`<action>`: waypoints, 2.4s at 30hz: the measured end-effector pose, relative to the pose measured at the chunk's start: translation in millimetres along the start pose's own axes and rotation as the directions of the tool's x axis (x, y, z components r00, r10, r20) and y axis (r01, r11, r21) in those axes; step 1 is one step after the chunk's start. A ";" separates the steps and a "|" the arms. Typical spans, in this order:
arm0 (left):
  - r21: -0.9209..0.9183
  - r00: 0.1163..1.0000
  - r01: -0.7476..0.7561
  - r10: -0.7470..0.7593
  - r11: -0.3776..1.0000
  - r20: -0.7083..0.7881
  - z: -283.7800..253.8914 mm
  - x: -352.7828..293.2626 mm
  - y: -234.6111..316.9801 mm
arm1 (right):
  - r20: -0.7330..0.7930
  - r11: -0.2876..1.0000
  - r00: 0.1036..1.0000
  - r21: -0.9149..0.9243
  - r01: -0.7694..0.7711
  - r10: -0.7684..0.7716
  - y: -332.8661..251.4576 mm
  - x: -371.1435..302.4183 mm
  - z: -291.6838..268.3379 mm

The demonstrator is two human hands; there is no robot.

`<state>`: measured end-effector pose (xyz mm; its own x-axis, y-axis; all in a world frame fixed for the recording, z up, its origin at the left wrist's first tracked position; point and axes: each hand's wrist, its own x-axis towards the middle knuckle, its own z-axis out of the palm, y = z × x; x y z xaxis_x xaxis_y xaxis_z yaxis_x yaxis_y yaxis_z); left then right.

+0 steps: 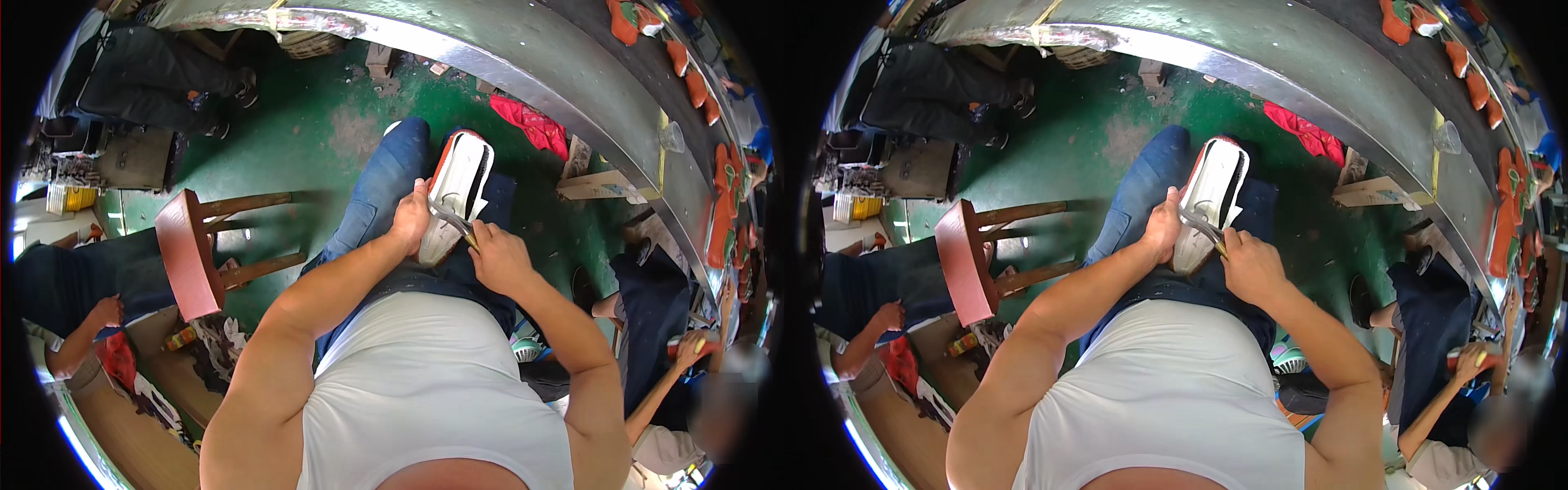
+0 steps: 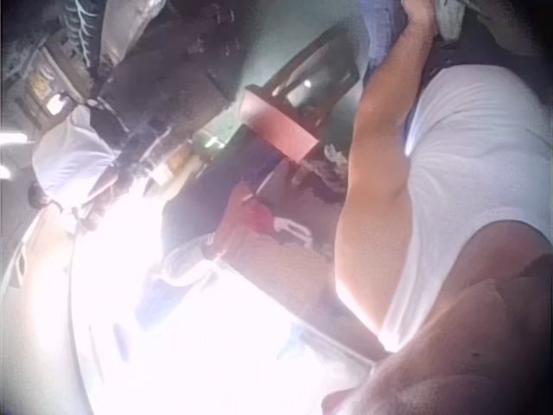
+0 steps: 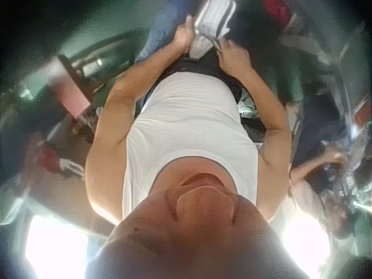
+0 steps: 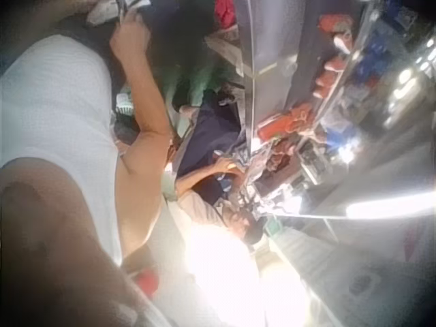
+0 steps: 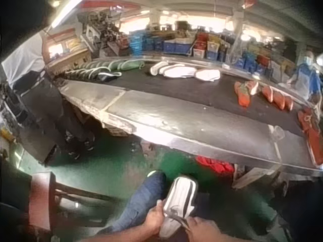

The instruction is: The person is preparing and assembling shoe components, specifically using lasting pliers to stretch and secure the upper to the insole on a last.

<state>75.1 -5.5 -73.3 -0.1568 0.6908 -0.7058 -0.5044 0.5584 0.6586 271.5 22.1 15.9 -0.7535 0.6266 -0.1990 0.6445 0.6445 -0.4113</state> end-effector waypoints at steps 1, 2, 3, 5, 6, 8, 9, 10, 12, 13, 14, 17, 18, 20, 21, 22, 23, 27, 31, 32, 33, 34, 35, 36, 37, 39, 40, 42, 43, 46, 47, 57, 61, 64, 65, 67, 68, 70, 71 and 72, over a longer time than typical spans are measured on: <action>0.055 0.986 -0.157 0.160 0.986 -0.052 0.1 5.4 -4.1 | 0.046 1.000 0.999 0.024 -0.016 0.014 -1.0 2.0 -6.7; 0.050 0.985 -0.161 0.164 0.986 -0.060 -1.5 9.0 -8.6 | 0.091 0.998 0.995 0.047 -0.033 0.028 -0.4 3.1 -15.1; 0.278 0.941 -0.291 0.327 0.915 -0.091 -3.4 11.2 -13.6 | 0.092 0.999 0.996 0.045 -0.023 0.019 5.4 4.7 -20.5; 0.542 0.832 -0.448 0.554 0.711 -0.040 -0.9 11.3 -9.4 | 0.103 0.998 0.994 0.054 0.028 -0.033 17.9 7.5 -28.9; 0.541 0.830 -0.454 0.557 0.708 -0.034 -3.6 15.5 -10.4 | 0.097 0.998 0.995 0.051 0.025 -0.030 17.9 10.3 -27.7; 0.499 0.816 -0.495 0.578 0.711 -0.015 -8.0 20.8 -14.0 | 0.190 0.995 0.982 0.099 -0.016 -0.003 16.5 15.1 -29.8; 0.495 0.814 -0.497 0.581 0.712 -0.018 -8.8 22.5 -17.2 | 0.191 0.996 0.982 0.094 -0.012 -0.006 17.8 14.2 -31.7; 0.531 0.804 -0.500 0.595 0.684 -0.009 -8.8 19.6 -14.9 | 0.239 0.983 0.971 0.171 -0.072 0.029 19.0 12.6 -32.2; 0.564 0.791 -0.502 0.611 0.656 -0.007 -8.6 15.5 -13.0 | 0.291 0.962 0.955 0.241 -0.128 0.055 23.6 8.6 -31.8; 0.589 0.761 -0.534 0.648 0.606 0.024 -8.1 13.1 -13.2 | 0.195 0.975 0.977 0.184 -0.126 0.089 26.7 4.6 -29.9; 0.612 0.730 -0.564 0.681 0.554 0.057 -7.8 11.8 -12.6 | 0.097 0.984 0.988 0.126 -0.129 0.118 29.1 3.3 -27.4; 0.632 0.705 -0.628 0.676 0.453 0.216 -8.3 9.9 -1.8 | -0.235 0.995 0.972 -0.101 -0.021 -0.003 38.1 26.6 -16.0; 0.632 0.706 -0.629 0.672 0.452 0.222 -8.4 9.4 -1.7 | -0.236 0.995 0.972 -0.098 -0.028 0.004 39.3 26.6 -11.7; 0.704 0.566 -0.692 0.725 0.159 0.392 -9.1 6.0 1.0 | -0.067 0.973 0.973 0.083 -0.215 0.221 42.5 28.0 -4.0; 0.752 0.655 -0.642 0.616 0.148 0.438 -11.4 5.6 3.7 | -0.066 0.972 0.972 0.085 -0.218 0.224 47.6 27.8 2.5; 0.754 0.660 -0.640 0.612 0.152 0.437 -11.3 3.1 8.6 | -0.085 0.977 0.978 0.113 -0.182 0.192 51.5 25.7 6.5; 0.763 0.688 -0.633 0.550 0.135 0.473 -10.7 2.9 14.9 | -0.104 0.979 0.982 0.141 -0.145 0.160 57.1 22.2 8.2; 0.806 0.788 -0.573 0.371 0.149 0.491 -10.8 0.3 38.0 | 0.358 0.713 0.891 0.544 -0.442 0.279 71.0 32.9 -43.9; 0.864 0.854 -0.498 0.215 0.074 0.473 12.7 -18.2 66.1 | -0.287 0.890 0.948 0.455 0.004 0.142 64.4 54.3 -8.6; 0.892 0.887 -0.451 0.117 0.008 0.447 15.9 -22.9 71.4 | -0.111 0.970 0.988 0.230 -0.080 0.108 68.0 61.1 -2.1; 0.890 0.885 -0.456 0.112 0.003 0.452 11.6 -24.3 66.4 | -0.049 0.962 0.987 0.235 -0.141 0.156 72.6 59.7 1.4; 0.859 0.847 -0.508 0.219 0.060 0.485 0.6 -24.6 54.4 | 0.013 0.953 0.981 0.235 -0.192 0.194 71.4 62.1 -2.6; 0.821 0.796 -0.561 0.339 0.106 0.501 -8.5 -15.4 41.7 | 0.002 0.957 0.984 0.229 -0.176 0.180 71.6 69.3 -16.5; 0.699 0.759 -0.601 0.550 0.387 0.348 -21.3 -5.1 13.2 | 0.042 0.934 0.985 0.313 -0.171 0.167 62.5 66.7 -30.2; 0.672 0.856 -0.485 0.462 0.560 0.233 -22.2 -11.7 5.7 | 0.086 0.897 0.982 0.398 -0.191 0.171 54.2 55.2 -32.6; 0.613 0.930 -0.350 0.342 0.708 0.136 -15.8 -22.8 3.1 | -0.041 0.868 0.990 0.487 -0.096 0.133 45.1 30.2 -10.3; 0.588 0.929 -0.369 0.307 0.720 0.208 -12.3 -30.2 7.2 | -0.175 0.833 0.980 0.553 0.022 0.091 44.0 22.9 0.4; 0.563 0.920 -0.389 0.276 0.729 0.279 -10.1 -45.5 12.8 | 0.095 0.868 0.981 0.457 -0.194 0.169 54.0 16.0 21.9; 0.608 0.918 -0.390 0.240 0.691 0.316 -12.0 -52.1 16.2 | 0.118 0.789 0.975 0.573 -0.221 0.187 55.2 8.6 20.3; 0.811 0.946 -0.281 0.007 0.513 0.323 -11.3 -55.5 64.1 | 0.045 0.636 0.958 0.739 -0.223 0.284 56.5 -24.0 34.4; 0.870 0.939 -0.341 0.078 0.357 0.336 -10.0 -63.0 83.8 | -0.042 0.580 0.934 0.793 -0.185 0.354 59.4 -32.0 41.9; 0.134 0.539 -0.823 0.683 0.552 0.494 53.5 -61.3 182.1 | -0.110 0.258 0.868 0.966 -0.021 0.484 64.7 -68.2 80.7; 0.413 0.775 -0.614 0.413 0.672 0.479 82.8 7.9 166.8 | -0.062 0.365 0.848 0.917 -0.159 0.526 60.9 -68.7 58.4; 0.673 0.888 -0.453 0.232 0.585 0.396 57.7 71.0 88.4 | 0.041 0.504 0.860 0.796 -0.336 0.508 55.7 -68.6 33.1; 0.594 0.797 -0.598 0.320 0.538 0.512 41.0 69.0 57.5 | -0.006 0.588 0.891 0.753 -0.295 0.454 55.8 -69.9 29.7; 0.608 0.741 -0.670 0.339 0.425 0.580 5.2 42.2 38.7 | -0.049 0.655 0.912 0.711 -0.254 0.406 54.6 -67.1 20.0; 0.709 0.800 -0.600 0.279 0.370 0.531 -3.9 21.8 41.4 | -0.066 0.707 0.937 0.675 -0.211 0.343 50.7 -67.7 13.6; 0.786 0.840 -0.532 0.313 0.314 0.443 -2.0 -3.1 47.6 | -0.079 0.755 0.961 0.637 -0.156 0.265 50.3 -61.8 7.8; 0.848 0.860 -0.463 0.364 0.258 0.359 -1.5 -9.0 48.2 | 0.018 0.756 0.971 0.624 -0.198 0.239 52.1 -57.8 6.2; 0.827 0.775 -0.535 0.487 0.170 0.402 -1.0 -9.7 37.5 | 0.116 0.758 0.970 0.607 -0.238 0.212 53.4 -52.6 3.3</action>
<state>56.9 8.3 -42.0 -0.0260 0.9922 -0.1217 0.7010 0.1049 0.7054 345.2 22.1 1.5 -0.6096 0.6938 -0.3835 0.5897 0.0735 -0.8043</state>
